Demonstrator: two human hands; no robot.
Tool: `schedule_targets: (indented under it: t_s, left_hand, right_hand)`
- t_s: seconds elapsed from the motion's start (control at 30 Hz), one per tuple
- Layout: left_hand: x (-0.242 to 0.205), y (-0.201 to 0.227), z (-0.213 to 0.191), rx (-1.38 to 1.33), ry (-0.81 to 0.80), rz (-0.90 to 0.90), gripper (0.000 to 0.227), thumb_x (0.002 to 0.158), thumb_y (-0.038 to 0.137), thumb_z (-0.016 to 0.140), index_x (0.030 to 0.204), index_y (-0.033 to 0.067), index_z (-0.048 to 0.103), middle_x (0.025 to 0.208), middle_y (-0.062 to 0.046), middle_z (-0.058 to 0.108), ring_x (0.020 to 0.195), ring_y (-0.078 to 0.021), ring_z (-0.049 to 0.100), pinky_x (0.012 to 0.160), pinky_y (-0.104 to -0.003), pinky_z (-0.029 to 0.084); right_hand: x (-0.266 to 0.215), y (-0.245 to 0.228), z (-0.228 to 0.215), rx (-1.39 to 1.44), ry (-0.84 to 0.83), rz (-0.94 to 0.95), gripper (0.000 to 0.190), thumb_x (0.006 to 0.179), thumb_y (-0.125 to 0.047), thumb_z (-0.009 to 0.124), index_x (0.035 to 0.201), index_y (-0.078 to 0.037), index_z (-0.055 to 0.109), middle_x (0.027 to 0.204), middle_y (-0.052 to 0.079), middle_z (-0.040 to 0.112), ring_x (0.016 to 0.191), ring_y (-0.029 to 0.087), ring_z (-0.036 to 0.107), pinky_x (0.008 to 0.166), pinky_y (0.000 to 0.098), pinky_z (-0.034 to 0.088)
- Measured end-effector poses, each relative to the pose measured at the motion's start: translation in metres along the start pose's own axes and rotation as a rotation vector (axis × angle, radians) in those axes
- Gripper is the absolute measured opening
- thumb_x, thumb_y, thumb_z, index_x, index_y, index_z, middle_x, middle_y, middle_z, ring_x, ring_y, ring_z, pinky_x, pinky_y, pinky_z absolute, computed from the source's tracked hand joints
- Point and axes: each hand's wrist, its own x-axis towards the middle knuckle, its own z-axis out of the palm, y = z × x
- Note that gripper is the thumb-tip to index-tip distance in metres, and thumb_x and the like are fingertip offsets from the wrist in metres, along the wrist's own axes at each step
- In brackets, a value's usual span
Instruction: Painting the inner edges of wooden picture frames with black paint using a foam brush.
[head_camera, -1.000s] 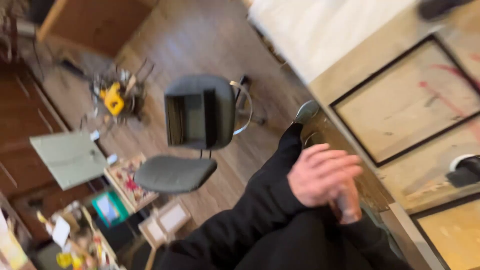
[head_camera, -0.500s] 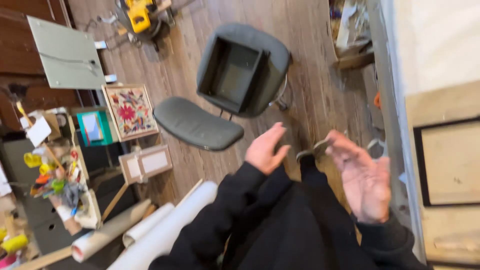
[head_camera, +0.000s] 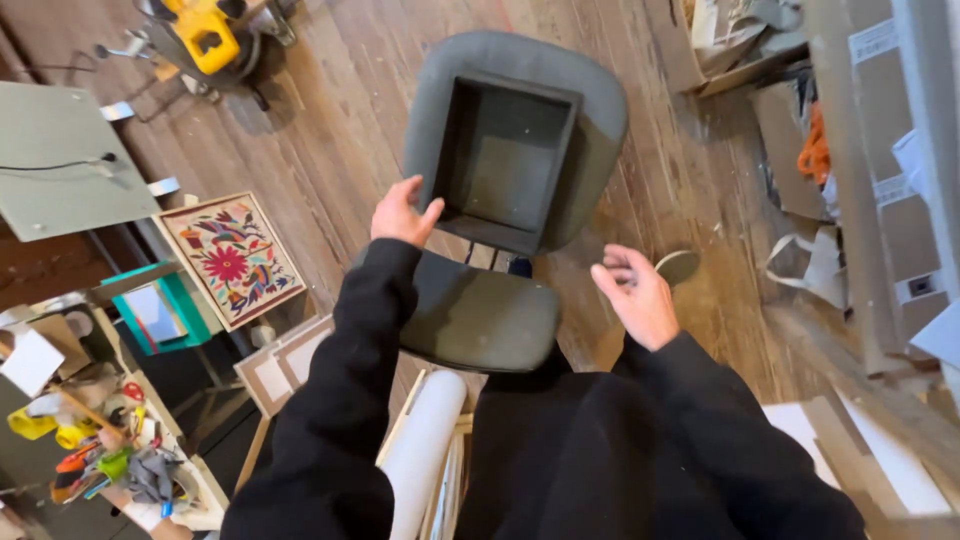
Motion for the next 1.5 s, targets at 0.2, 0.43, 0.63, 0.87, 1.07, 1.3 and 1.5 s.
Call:
schedule_targets:
  t_s: [0.2,0.43,0.63,0.87,1.07,1.3,1.5]
  left_hand:
    - [0.059,-0.040,0.020,0.272,-0.038,-0.070,0.057,0.080,0.043,0.082,0.125,0.0116,0.067,0.115,-0.011,0.068,0.105,-0.0321,0.067,0.087,-0.045,0.055]
    - [0.072,-0.031,0.033,0.168,-0.040,-0.093,0.047,0.084,0.035,0.081,0.124,0.0148,0.067,0.114,-0.005,0.067,0.101,-0.0291,0.068,0.083,-0.044,0.055]
    - [0.075,-0.040,0.047,0.119,-0.016,-0.108,0.034,0.085,0.028,0.081,0.114,0.0160,0.070,0.107,-0.002,0.069,0.088,-0.0248,0.072,0.077,-0.042,0.056]
    - [0.070,-0.035,0.043,0.106,0.018,-0.034,0.027,0.087,0.024,0.080,0.111,0.0142,0.073,0.102,-0.003,0.069,0.083,-0.0220,0.072,0.072,-0.039,0.056]
    - [0.076,-0.036,0.014,0.027,0.105,0.064,0.026,0.088,0.018,0.082,0.111,0.0093,0.075,0.097,-0.006,0.069,0.079,-0.0194,0.073,0.069,-0.034,0.059]
    - [0.090,-0.075,-0.076,-0.017,0.205,0.100,0.027,0.091,0.012,0.084,0.115,0.0046,0.075,0.096,-0.009,0.071,0.080,-0.0178,0.075,0.074,-0.031,0.061]
    - [0.083,-0.088,-0.113,0.025,0.207,0.002,0.027,0.091,0.012,0.086,0.115,0.0042,0.076,0.097,-0.007,0.072,0.081,-0.0170,0.076,0.072,-0.030,0.059]
  right_hand:
    - [0.079,0.042,0.078,-0.179,0.211,-0.034,0.065,0.090,-0.026,0.080,0.143,0.001,0.053,0.132,0.015,0.062,0.107,0.020,0.067,0.084,0.0309,0.058]
    - [0.112,0.019,0.112,-0.316,0.334,-0.039,0.074,0.087,-0.020,0.082,0.149,0.000,0.048,0.140,0.016,0.051,0.115,0.025,0.061,0.079,0.0348,0.060]
    - [0.125,0.027,0.126,-0.315,0.338,-0.027,0.075,0.087,-0.017,0.081,0.152,-0.001,0.046,0.142,0.016,0.047,0.117,0.026,0.059,0.083,0.0359,0.059]
    - [0.120,0.017,0.137,-0.299,0.356,-0.036,0.071,0.088,-0.017,0.079,0.150,-0.001,0.047,0.142,0.017,0.045,0.117,0.026,0.059,0.084,0.0359,0.058]
    - [0.116,0.024,0.126,-0.068,0.462,-0.009,0.049,0.105,-0.023,0.061,0.151,-0.006,0.057,0.147,0.013,0.058,0.122,0.022,0.064,0.094,0.0336,0.058]
    - [0.157,0.039,0.133,-0.310,0.536,-0.033,0.090,0.080,-0.030,0.089,0.147,0.007,0.041,0.138,0.026,0.050,0.120,0.035,0.055,0.096,0.0444,0.050]
    - [0.163,0.062,0.139,-0.024,0.365,0.157,0.088,0.079,-0.042,0.087,0.144,0.002,0.048,0.138,0.020,0.063,0.126,0.031,0.062,0.107,0.0413,0.049]
